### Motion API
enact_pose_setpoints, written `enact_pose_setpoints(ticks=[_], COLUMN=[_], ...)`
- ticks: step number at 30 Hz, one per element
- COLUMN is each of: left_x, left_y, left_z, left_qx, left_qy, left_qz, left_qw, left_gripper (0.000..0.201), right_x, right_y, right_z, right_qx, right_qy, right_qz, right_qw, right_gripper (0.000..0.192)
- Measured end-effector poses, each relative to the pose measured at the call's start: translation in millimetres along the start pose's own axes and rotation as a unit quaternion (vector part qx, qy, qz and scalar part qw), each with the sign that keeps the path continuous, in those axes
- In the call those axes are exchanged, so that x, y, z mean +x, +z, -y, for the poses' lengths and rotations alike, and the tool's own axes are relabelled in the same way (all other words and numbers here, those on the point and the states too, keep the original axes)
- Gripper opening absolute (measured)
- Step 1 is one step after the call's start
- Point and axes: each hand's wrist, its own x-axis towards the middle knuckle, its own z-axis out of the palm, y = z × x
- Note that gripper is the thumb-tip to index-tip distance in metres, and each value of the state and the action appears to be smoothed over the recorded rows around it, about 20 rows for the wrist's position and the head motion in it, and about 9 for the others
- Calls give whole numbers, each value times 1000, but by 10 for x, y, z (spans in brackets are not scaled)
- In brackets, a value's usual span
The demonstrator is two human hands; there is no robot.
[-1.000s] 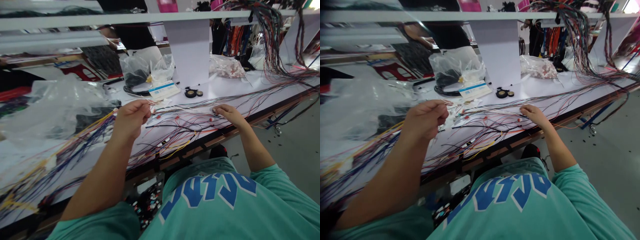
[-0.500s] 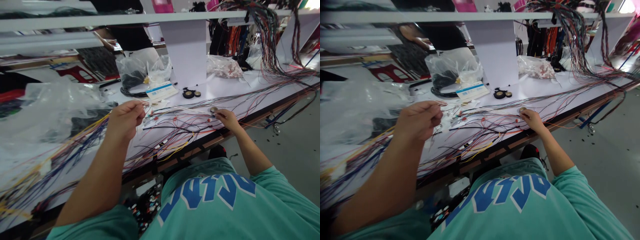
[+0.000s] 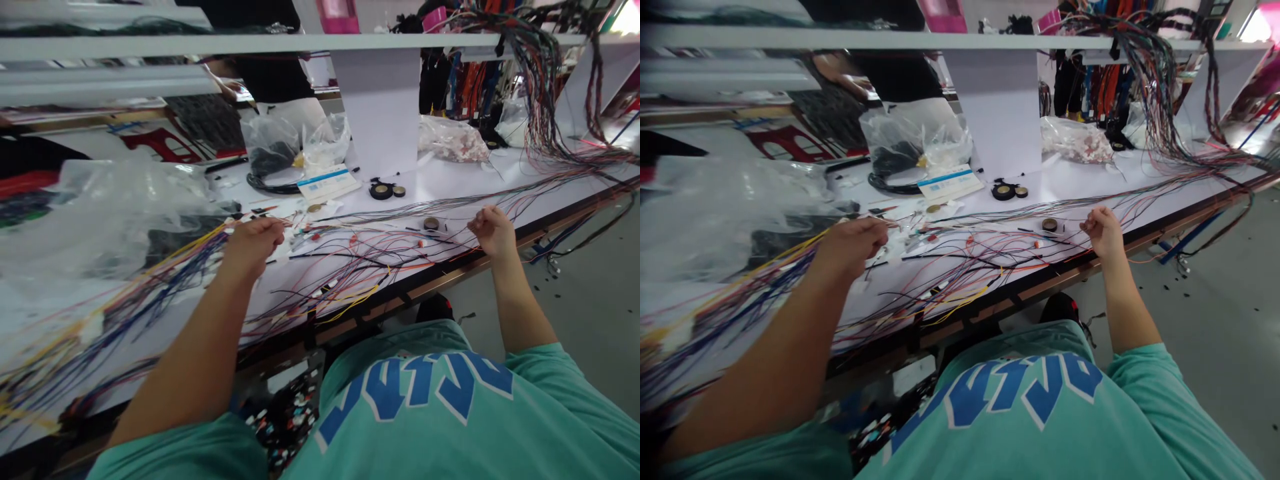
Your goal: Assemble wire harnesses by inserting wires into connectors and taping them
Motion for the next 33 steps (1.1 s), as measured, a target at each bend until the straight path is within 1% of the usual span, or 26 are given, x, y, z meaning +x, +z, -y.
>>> enact_pose_setpoints(ticks=[1, 2, 3, 4, 5, 6, 7, 8, 9, 10, 12, 14, 16, 18, 19, 20, 21, 23, 24, 25, 26, 27, 28, 30, 31, 33], left_x=[9, 11, 6, -5, -21, -41, -62, -85, -109, -133, -183, -238, -297, -353, -374, -388, -392, -371, -344, -309, -266, -218, -166, -60, -9, 81], left_y=[0, 3, 8, 14, 21, 29, 37, 44, 50, 55, 62, 66, 68, 67, 65, 60, 54, 33, 19, 4, -13, -31, -49, -86, -104, -136], left_z=[9, 6, -9, -32, -62, -93, -124, -153, -178, -200, -239, -281, -328, -365, -373, -373, -363, -317, -285, -249, -209, -165, -114, 17, 100, 287], left_qx=[0, -2, -7, -14, -22, -30, -36, -39, -39, -37, -29, -30, -46, -67, -74, -77, -76, -52, -21, 24, 81, 141, 195, 269, 286, 298], left_qy=[2, 5, 9, 15, 20, 24, 29, 33, 37, 41, 51, 55, 57, 67, 75, 86, 96, 112, 123, 138, 154, 168, 175, 154, 133, 97], left_qz=[0, 1, 2, 2, 4, 8, 11, 15, 17, 20, 19, 20, 22, 17, 12, 6, 1, -10, -15, -20, -26, -32, -37, -34, -28, -15], left_qw=[1000, 1000, 1000, 1000, 1000, 999, 999, 999, 998, 998, 998, 998, 997, 995, 994, 993, 993, 992, 992, 990, 984, 975, 964, 950, 949, 950], left_gripper=[6, 6, 7, 9, 10, 10, 10, 10, 10, 11, 13, 14, 13, 12, 11, 11, 10, 9, 8, 7, 6, 6, 7, 10, 10, 10], right_x=[-36, -83, -138, -198, -262, -327, -390, -450, -506, -556, -631, -660, -629, -539, -478, -410, -342, -211, -153, -100, -51, -5, 37, 108, 134, 161], right_y=[23, 64, 122, 194, 275, 360, 445, 527, 601, 669, 781, 865, 917, 921, 900, 863, 810, 665, 578, 482, 381, 275, 166, -59, -169, -369], right_z=[68, 142, 220, 298, 375, 447, 514, 576, 630, 676, 731, 722, 641, 511, 440, 373, 314, 236, 218, 212, 215, 226, 239, 262, 267, 256], right_qx=[-92, -205, -331, -457, -571, -663, -728, -772, -798, -813, -824, -823, -816, -806, -799, -786, -762, -658, -574, -468, -357, -261, -185, -78, -36, 47], right_qy=[-25, -45, -58, -63, -63, -60, -59, -59, -61, -64, -71, -69, -61, -47, -41, -33, -17, 54, 108, 162, 203, 226, 228, 188, 157, 96], right_qz=[28, 64, 99, 132, 153, 162, 166, 169, 175, 184, 204, 236, 269, 273, 261, 247, 241, 275, 302, 317, 311, 290, 253, 148, 89, -30], right_qw=[995, 976, 936, 877, 804, 729, 662, 610, 573, 549, 524, 511, 507, 523, 541, 566, 601, 698, 753, 809, 857, 892, 922, 968, 983, 994], right_gripper=[21, 20, 20, 21, 22, 23, 24, 24, 26, 27, 28, 27, 27, 35, 40, 41, 37, 14, 6, 12, 18, 22, 24, 27, 30, 34])
